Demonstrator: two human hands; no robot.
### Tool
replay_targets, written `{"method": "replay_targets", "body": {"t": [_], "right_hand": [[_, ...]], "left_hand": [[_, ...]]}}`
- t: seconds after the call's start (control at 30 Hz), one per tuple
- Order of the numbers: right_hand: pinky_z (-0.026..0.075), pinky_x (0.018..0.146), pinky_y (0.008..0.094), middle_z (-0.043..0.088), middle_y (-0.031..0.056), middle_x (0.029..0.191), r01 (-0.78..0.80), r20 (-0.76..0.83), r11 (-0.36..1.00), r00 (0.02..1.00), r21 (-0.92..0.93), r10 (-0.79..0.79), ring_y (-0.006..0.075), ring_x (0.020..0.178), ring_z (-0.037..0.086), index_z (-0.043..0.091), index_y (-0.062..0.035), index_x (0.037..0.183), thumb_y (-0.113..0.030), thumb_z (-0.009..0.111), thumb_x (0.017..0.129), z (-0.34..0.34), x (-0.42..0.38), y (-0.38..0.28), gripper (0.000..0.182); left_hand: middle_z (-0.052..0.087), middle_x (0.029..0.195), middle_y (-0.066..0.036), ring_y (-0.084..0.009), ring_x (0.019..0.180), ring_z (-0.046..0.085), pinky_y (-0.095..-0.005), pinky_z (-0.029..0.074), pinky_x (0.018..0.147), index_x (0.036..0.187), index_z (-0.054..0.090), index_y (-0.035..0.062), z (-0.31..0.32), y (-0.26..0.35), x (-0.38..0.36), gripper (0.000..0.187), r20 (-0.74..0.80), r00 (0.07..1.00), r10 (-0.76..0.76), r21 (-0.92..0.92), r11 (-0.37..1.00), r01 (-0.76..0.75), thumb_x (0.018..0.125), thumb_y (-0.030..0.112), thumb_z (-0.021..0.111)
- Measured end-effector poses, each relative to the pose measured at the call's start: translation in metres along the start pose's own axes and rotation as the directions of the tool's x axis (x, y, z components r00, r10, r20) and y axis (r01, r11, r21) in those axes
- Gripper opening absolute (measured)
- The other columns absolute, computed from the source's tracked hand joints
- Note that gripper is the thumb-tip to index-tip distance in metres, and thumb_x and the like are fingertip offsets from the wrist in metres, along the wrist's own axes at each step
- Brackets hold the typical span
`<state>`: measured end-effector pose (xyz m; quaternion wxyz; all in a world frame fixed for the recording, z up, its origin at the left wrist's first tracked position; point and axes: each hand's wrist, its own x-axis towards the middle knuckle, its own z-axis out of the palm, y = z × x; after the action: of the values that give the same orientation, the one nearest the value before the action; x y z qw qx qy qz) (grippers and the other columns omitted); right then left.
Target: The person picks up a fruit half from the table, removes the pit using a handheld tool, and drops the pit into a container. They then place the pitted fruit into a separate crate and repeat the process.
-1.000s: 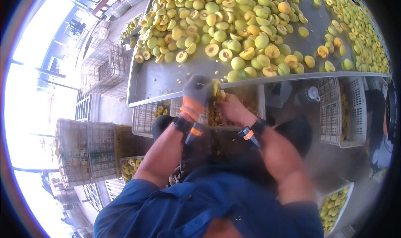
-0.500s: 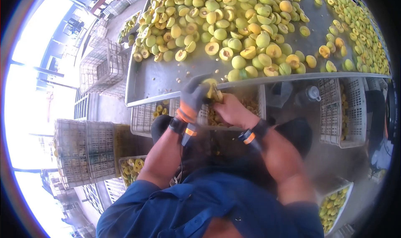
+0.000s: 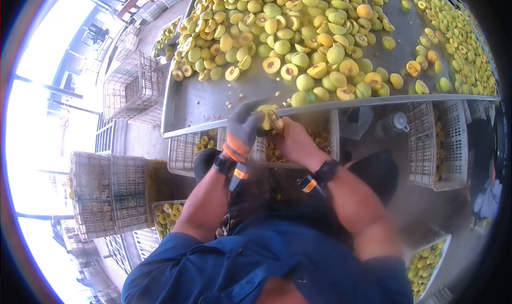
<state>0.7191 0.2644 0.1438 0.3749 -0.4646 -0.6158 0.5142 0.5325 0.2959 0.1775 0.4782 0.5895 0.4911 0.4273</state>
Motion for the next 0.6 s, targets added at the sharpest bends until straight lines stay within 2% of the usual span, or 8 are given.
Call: {"method": "replay_targets", "body": {"t": [0.07,0.17,0.27,0.37,0.43,0.47,0.53,0.6], "right_hand": [[0.056,0.082,0.0453,0.072,0.0158,0.092,-0.069,-0.062,0.992,0.996,-0.108,0.063,0.0293,0.085,0.07,0.063,0.0033,0.104,-0.012,0.062,0.098,-0.001,-0.004,-0.008,0.016],[0.055,0.068,0.042,0.069,0.0146,0.083,0.166,0.02,0.986,0.986,0.018,-0.166,0.0264,0.071,0.068,0.064,0.0026,0.102,-0.011,0.061,0.099,0.004,0.004,0.014,0.014],[0.05,0.055,0.0373,0.064,0.0104,0.072,-0.428,0.44,0.839,0.859,0.336,0.262,0.0208,0.057,0.061,0.064,0.002,0.102,-0.012,0.06,0.1,-0.018,-0.004,-0.024,0.015],[0.039,0.043,0.0335,0.057,0.0054,0.064,-0.443,0.461,0.768,0.86,0.462,0.218,0.015,0.045,0.05,0.064,0.0003,0.097,-0.013,0.059,0.103,-0.012,-0.007,-0.017,0.015],[0.04,0.043,0.034,0.057,0.0055,0.063,-0.112,0.195,0.92,0.98,0.375,0.04,0.015,0.046,0.051,0.064,0.0003,0.097,-0.014,0.06,0.103,0.002,-0.009,-0.008,0.016],[0.04,0.044,0.0343,0.057,0.0055,0.063,0.038,0.107,0.954,0.992,0.299,-0.073,0.015,0.046,0.051,0.064,0.0004,0.097,-0.014,0.06,0.103,0.009,-0.006,0.002,0.017],[0.041,0.045,0.0349,0.057,0.0054,0.063,0.292,-0.03,0.95,0.956,0.106,-0.291,0.015,0.047,0.052,0.064,0.0005,0.097,-0.015,0.06,0.104,0.023,0.002,0.018,0.018],[0.042,0.046,0.0354,0.058,0.0057,0.063,0.102,0.095,0.964,0.987,0.247,-0.129,0.0152,0.048,0.053,0.065,0.0006,0.096,-0.017,0.061,0.104,0.021,0.001,0.021,0.019]], "left_hand": [[0.076,0.117,-0.012,-0.0174,0.104,0.07,-0.0309,0.056,0.091,0.134,0.07,-0.0025,0.003,0.01,-0.005,0.04,-0.014,1.0,-0.019,0.033,0.999,0.02,0.1,0.016,0.06],[0.076,0.113,-0.013,-0.0187,0.1,0.072,-0.0307,0.059,0.086,0.133,0.07,-0.0045,0.008,0.013,-0.003,0.045,-0.02,1.0,0.002,0.025,1.0,-0.002,0.101,0.024,0.056],[0.076,0.113,-0.013,-0.0193,0.099,0.072,-0.031,0.059,0.087,0.133,0.07,-0.005,0.002,-0.001,0.001,0.045,0.002,0.997,0.081,0.049,0.995,-0.081,0.101,0.023,0.055],[0.076,0.114,-0.014,-0.021,0.099,0.073,-0.0324,0.059,0.088,0.134,0.069,-0.0043,0.002,-0.001,-0.001,0.044,0.028,0.996,0.088,-0.035,0.996,-0.087,0.1,0.021,0.056],[0.076,0.114,-0.014,-0.0224,0.099,0.074,-0.0338,0.059,0.088,0.134,0.068,-0.0026,0.002,-0.01,0.001,0.04,0.049,0.996,0.078,-0.253,0.965,-0.063,0.099,0.016,0.06],[0.076,0.114,-0.014,-0.0235,0.099,0.074,-0.0347,0.06,0.087,0.133,0.068,-0.0014,0.0,-0.025,0.004,0.039,0.008,0.979,0.201,0.045,0.978,-0.202,0.097,0.011,0.063],[0.076,0.112,-0.014,-0.0255,0.098,0.074,-0.0361,0.06,0.087,0.13,0.068,0.0007,-0.003,-0.052,0.008,0.039,0.001,0.926,0.376,0.515,0.794,-0.323,0.091,0.003,0.067],[0.075,0.11,-0.015,-0.0273,0.097,0.075,-0.0369,0.06,0.086,0.126,0.068,0.0023,0.009,-0.048,0.003,0.041,-0.052,0.908,0.415,0.726,0.64,-0.251,0.085,-0.004,0.07]]}}
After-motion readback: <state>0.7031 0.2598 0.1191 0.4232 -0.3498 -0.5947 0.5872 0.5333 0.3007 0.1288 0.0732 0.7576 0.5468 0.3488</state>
